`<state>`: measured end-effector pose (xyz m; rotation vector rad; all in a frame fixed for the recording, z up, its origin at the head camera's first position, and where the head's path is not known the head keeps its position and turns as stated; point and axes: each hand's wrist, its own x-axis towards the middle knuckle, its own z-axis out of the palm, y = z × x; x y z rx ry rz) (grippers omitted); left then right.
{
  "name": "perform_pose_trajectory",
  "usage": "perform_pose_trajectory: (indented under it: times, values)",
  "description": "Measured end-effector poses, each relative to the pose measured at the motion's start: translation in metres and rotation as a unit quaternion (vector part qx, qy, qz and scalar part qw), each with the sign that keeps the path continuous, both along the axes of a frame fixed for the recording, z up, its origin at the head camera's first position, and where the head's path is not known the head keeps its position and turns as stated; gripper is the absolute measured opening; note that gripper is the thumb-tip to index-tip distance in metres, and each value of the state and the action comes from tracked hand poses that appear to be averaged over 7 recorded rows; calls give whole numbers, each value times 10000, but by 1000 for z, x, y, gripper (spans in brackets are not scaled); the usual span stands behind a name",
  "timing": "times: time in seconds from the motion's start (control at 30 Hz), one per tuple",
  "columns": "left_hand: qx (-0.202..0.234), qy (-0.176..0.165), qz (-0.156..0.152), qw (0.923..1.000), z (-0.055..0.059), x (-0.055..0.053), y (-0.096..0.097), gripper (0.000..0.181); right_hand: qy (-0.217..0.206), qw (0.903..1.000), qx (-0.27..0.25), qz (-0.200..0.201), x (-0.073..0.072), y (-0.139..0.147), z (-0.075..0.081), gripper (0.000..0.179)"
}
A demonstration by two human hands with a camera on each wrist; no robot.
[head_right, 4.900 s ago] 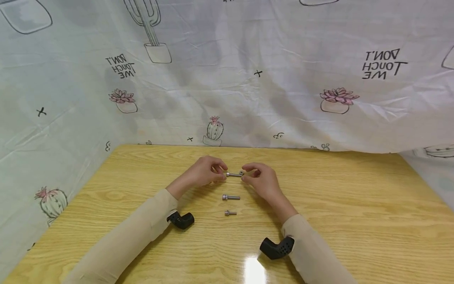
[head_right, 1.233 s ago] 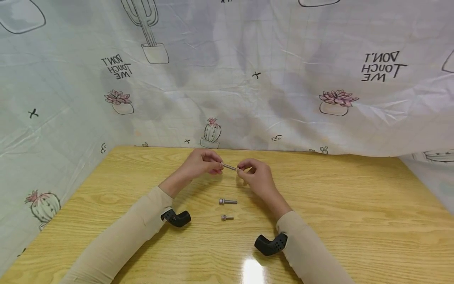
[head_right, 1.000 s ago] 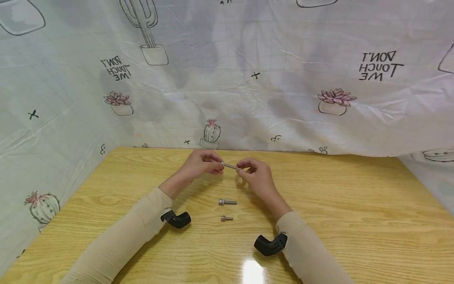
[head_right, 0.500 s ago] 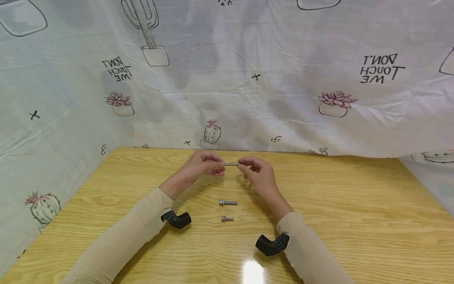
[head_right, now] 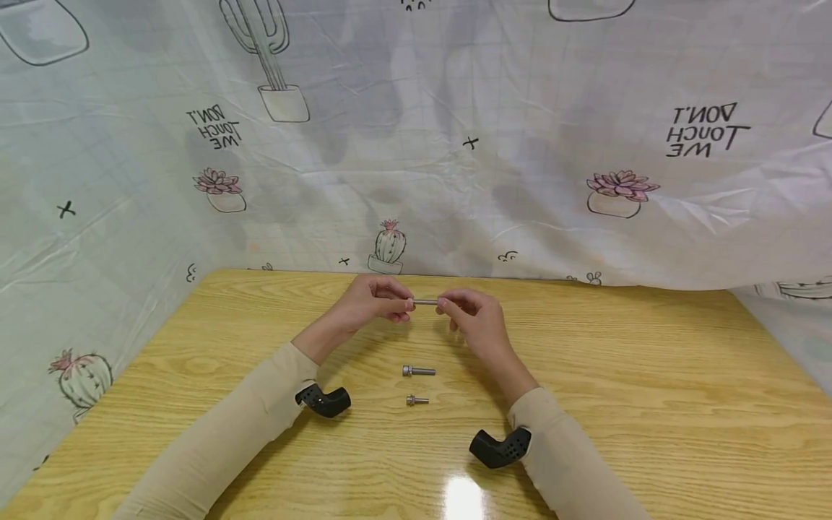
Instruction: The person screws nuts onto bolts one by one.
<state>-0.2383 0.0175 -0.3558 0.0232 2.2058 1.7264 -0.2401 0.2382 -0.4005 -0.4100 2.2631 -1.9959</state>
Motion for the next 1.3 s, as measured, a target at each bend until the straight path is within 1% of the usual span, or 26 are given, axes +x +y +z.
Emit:
perform_pose_trajectory:
  times: [0.27, 0.43, 0.53, 0.7, 0.87, 0.97, 1.17, 1.3]
  values:
    - [-113, 87, 63, 9999, 3, 2, 5, 14, -290, 9994, 170, 35, -2, 2, 2, 30]
    - [-84, 266, -140, 9995, 1, 1, 9, 13, -427, 9989, 181, 2, -5, 3, 2, 35]
    - [-98, 310, -184, 9993, -1, 1, 11, 13, -445, 9989, 118, 2, -5, 3, 1, 36]
    - [-171, 290, -53, 9994, -2, 1, 12, 13, -335, 9994, -15, 63, -7, 5, -1, 35]
    - [-252, 279, 160, 9992, -2, 0, 12, 12, -187, 9994, -25, 285, -9, 9, -4, 28]
    - [-257, 263, 201, 9991, -2, -1, 12, 12, -181, 9992, 32, 355, -10, 10, -5, 28]
    - [-228, 295, 75, 9993, -1, 1, 12, 14, -253, 9992, 117, 300, -7, 9, -3, 32]
    - [-183, 337, -73, 9992, 0, 3, 12, 14, -347, 9988, 147, 301, -5, 8, -2, 41]
